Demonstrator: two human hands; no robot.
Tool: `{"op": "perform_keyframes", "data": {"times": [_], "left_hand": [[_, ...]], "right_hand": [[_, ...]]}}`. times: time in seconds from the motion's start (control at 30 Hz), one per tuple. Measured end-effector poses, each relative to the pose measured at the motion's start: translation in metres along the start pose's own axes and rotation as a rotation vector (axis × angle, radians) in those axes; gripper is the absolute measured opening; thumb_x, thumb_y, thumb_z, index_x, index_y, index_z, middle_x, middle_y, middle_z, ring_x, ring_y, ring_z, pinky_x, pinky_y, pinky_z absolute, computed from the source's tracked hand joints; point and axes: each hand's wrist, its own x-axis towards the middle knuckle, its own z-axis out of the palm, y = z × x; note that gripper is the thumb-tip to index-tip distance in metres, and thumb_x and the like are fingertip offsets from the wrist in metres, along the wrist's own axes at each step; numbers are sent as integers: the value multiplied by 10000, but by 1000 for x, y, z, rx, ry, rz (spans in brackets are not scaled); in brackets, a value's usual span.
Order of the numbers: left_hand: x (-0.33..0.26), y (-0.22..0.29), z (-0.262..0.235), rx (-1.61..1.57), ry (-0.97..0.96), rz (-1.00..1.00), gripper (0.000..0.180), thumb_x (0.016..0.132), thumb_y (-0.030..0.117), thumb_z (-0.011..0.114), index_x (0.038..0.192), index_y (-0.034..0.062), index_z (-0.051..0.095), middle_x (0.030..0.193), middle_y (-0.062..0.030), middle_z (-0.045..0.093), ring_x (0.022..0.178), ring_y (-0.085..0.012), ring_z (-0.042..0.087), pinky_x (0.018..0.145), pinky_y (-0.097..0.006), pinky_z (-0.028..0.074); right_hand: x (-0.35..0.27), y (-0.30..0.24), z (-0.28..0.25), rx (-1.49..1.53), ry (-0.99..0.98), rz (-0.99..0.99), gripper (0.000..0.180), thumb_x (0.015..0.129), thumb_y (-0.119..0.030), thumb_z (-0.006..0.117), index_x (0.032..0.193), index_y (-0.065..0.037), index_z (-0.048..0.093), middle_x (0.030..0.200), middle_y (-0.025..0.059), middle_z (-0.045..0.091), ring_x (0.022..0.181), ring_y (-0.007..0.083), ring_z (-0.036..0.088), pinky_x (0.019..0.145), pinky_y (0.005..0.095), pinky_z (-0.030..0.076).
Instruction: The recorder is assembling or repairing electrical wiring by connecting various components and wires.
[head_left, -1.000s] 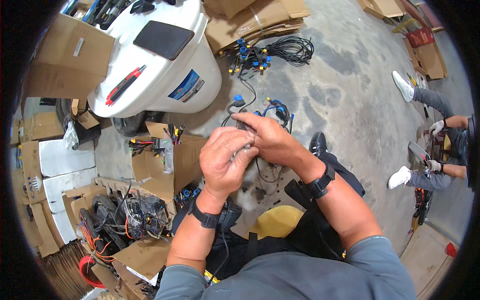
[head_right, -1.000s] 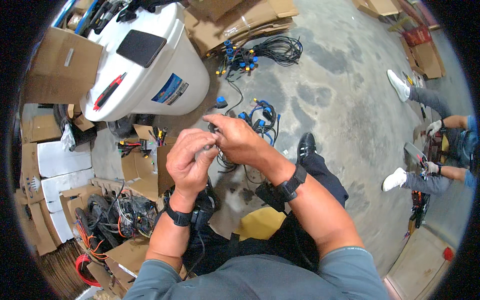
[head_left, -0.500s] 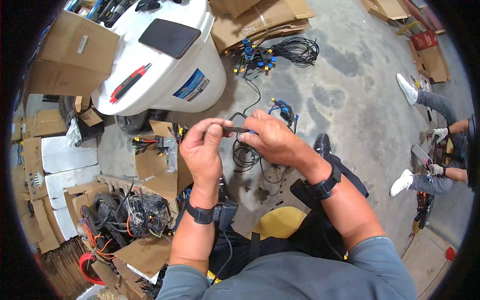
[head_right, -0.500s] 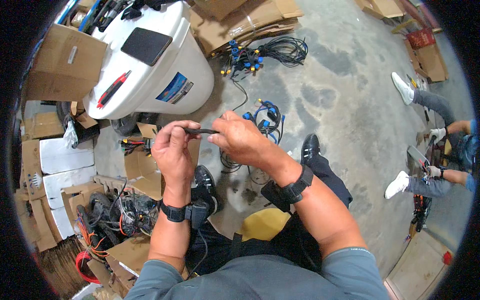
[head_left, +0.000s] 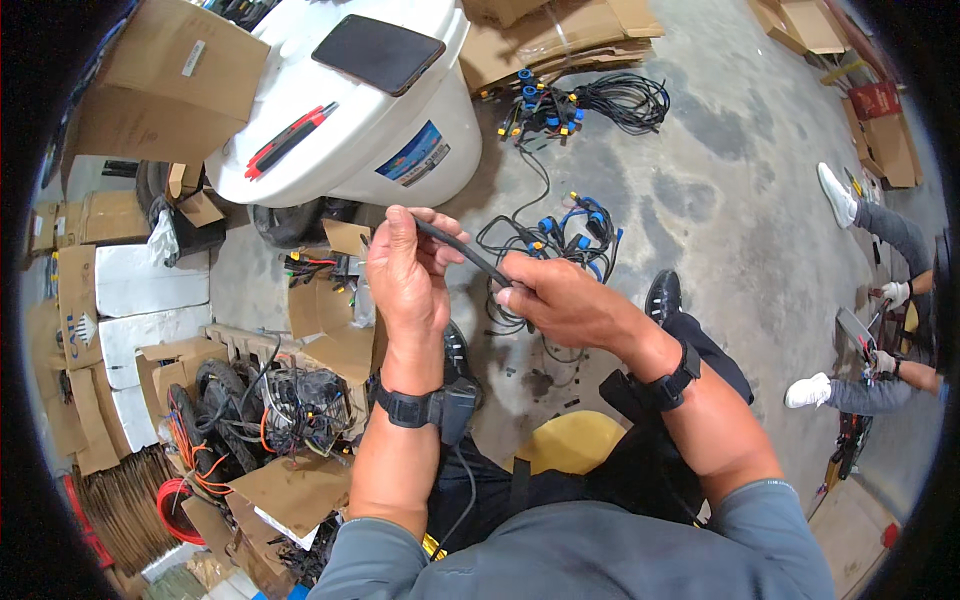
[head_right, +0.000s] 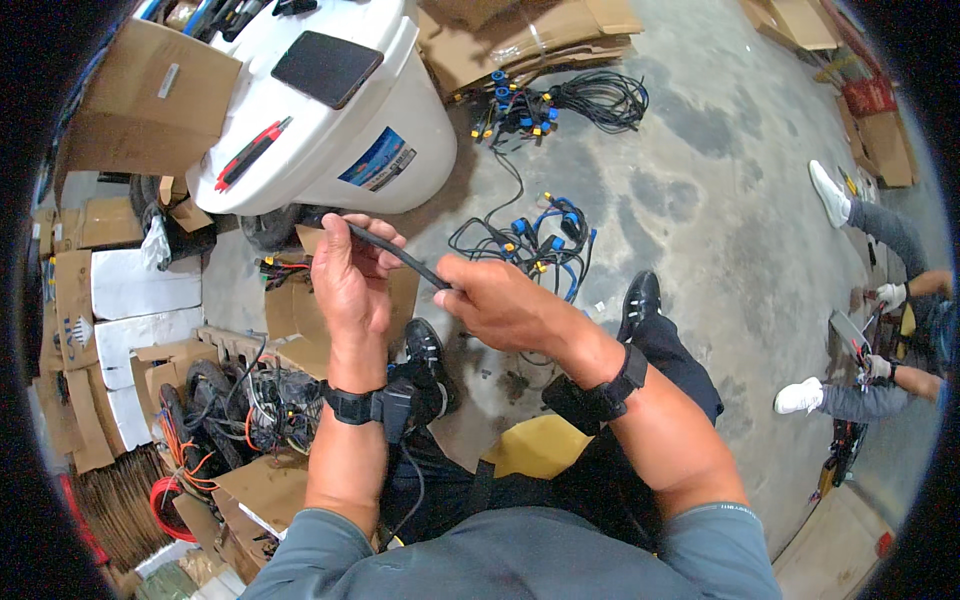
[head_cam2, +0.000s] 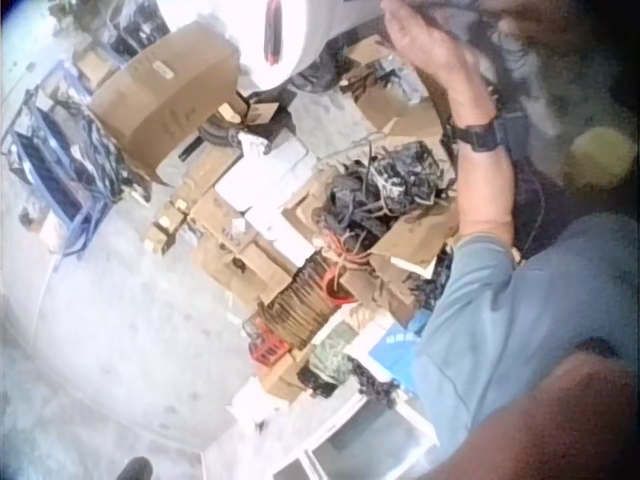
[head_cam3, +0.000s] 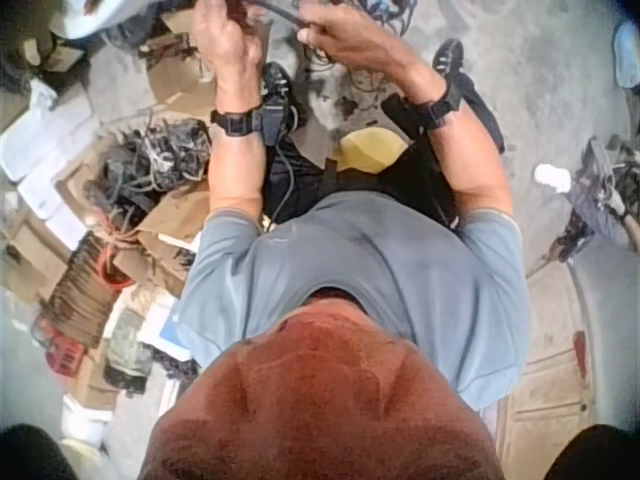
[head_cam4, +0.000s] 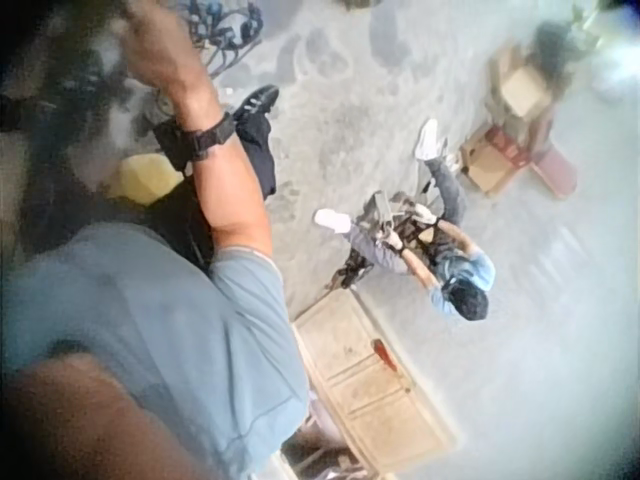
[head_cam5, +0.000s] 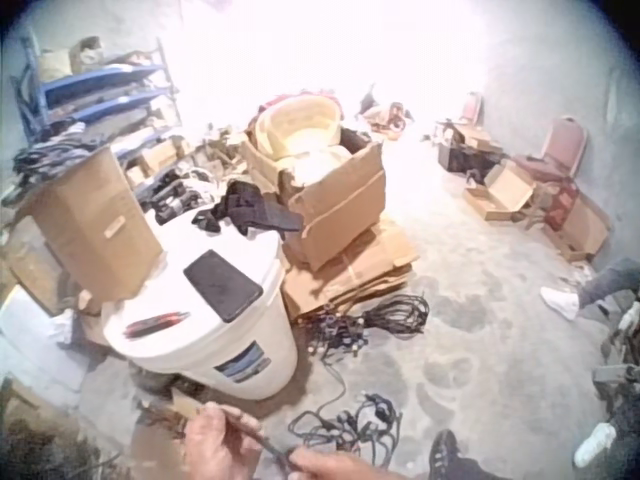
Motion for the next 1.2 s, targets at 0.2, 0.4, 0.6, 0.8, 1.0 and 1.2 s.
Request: {"op": "perform_keyframes", "data": {"times": [0.2, 0.4, 0.6, 0.8, 1.0, 1.2], "left_hand": [[-2, 1, 1, 62, 36, -16, 428, 960, 402, 558, 876, -14, 614, 730, -125, 649, 624, -183, 643, 513, -241, 503], [-7, 0, 4, 231, 35, 44, 409, 941, 379, 607, 780, 3, 626, 662, -86, 617, 553, -151, 598, 471, -236, 406], [-10, 2, 2, 161, 11, -114, 387, 925, 360, 636, 742, 20, 620, 637, -59, 603, 505, -132, 572, 450, -234, 384], [-17, -3, 4, 75, -71, -236, 387, 931, 370, 622, 735, 37, 616, 632, -56, 603, 495, -129, 567, 443, -235, 374], [-12, -11, 2, -18, -148, -202, 367, 967, 352, 567, 749, 58, 599, 653, -66, 614, 542, -116, 562, 501, -225, 391], [-13, -9, 9, 99, -110, -169, 259, 960, 246, 595, 967, -12, 625, 850, -113, 681, 637, -123, 602, 562, -227, 469]], "right_hand": [[1, -5, 0, 37, -22, -25, 119, 892, -99, 596, 899, -18, 510, 705, 145, 493, 653, 293, 494, 621, 387, 420], [1, 16, 4, -264, 75, -212, 179, 819, -125, 651, 850, -51, 492, 727, 176, 583, 749, 399, 599, 621, 479, 462], [2, 18, -1, -379, 139, -330, 190, 772, -130, 673, 820, -72, 498, 723, 111, 594, 726, 356, 618, 588, 457, 480], [3, 24, -8, -550, 197, -330, 193, 732, -127, 696, 785, -87, 514, 704, 93, 582, 720, 315, 629, 585, 431, 485], [7, 31, -5, -419, 207, -364, 161, 768, -151, 678, 814, -77, 543, 742, 120, 596, 759, 355, 618, 605, 445, 485], [7, 24, -18, -320, 203, -177, 175, 828, -200, 655, 885, -50, 584, 742, 179, 612, 740, 409, 602, 618, 474, 472]]}}
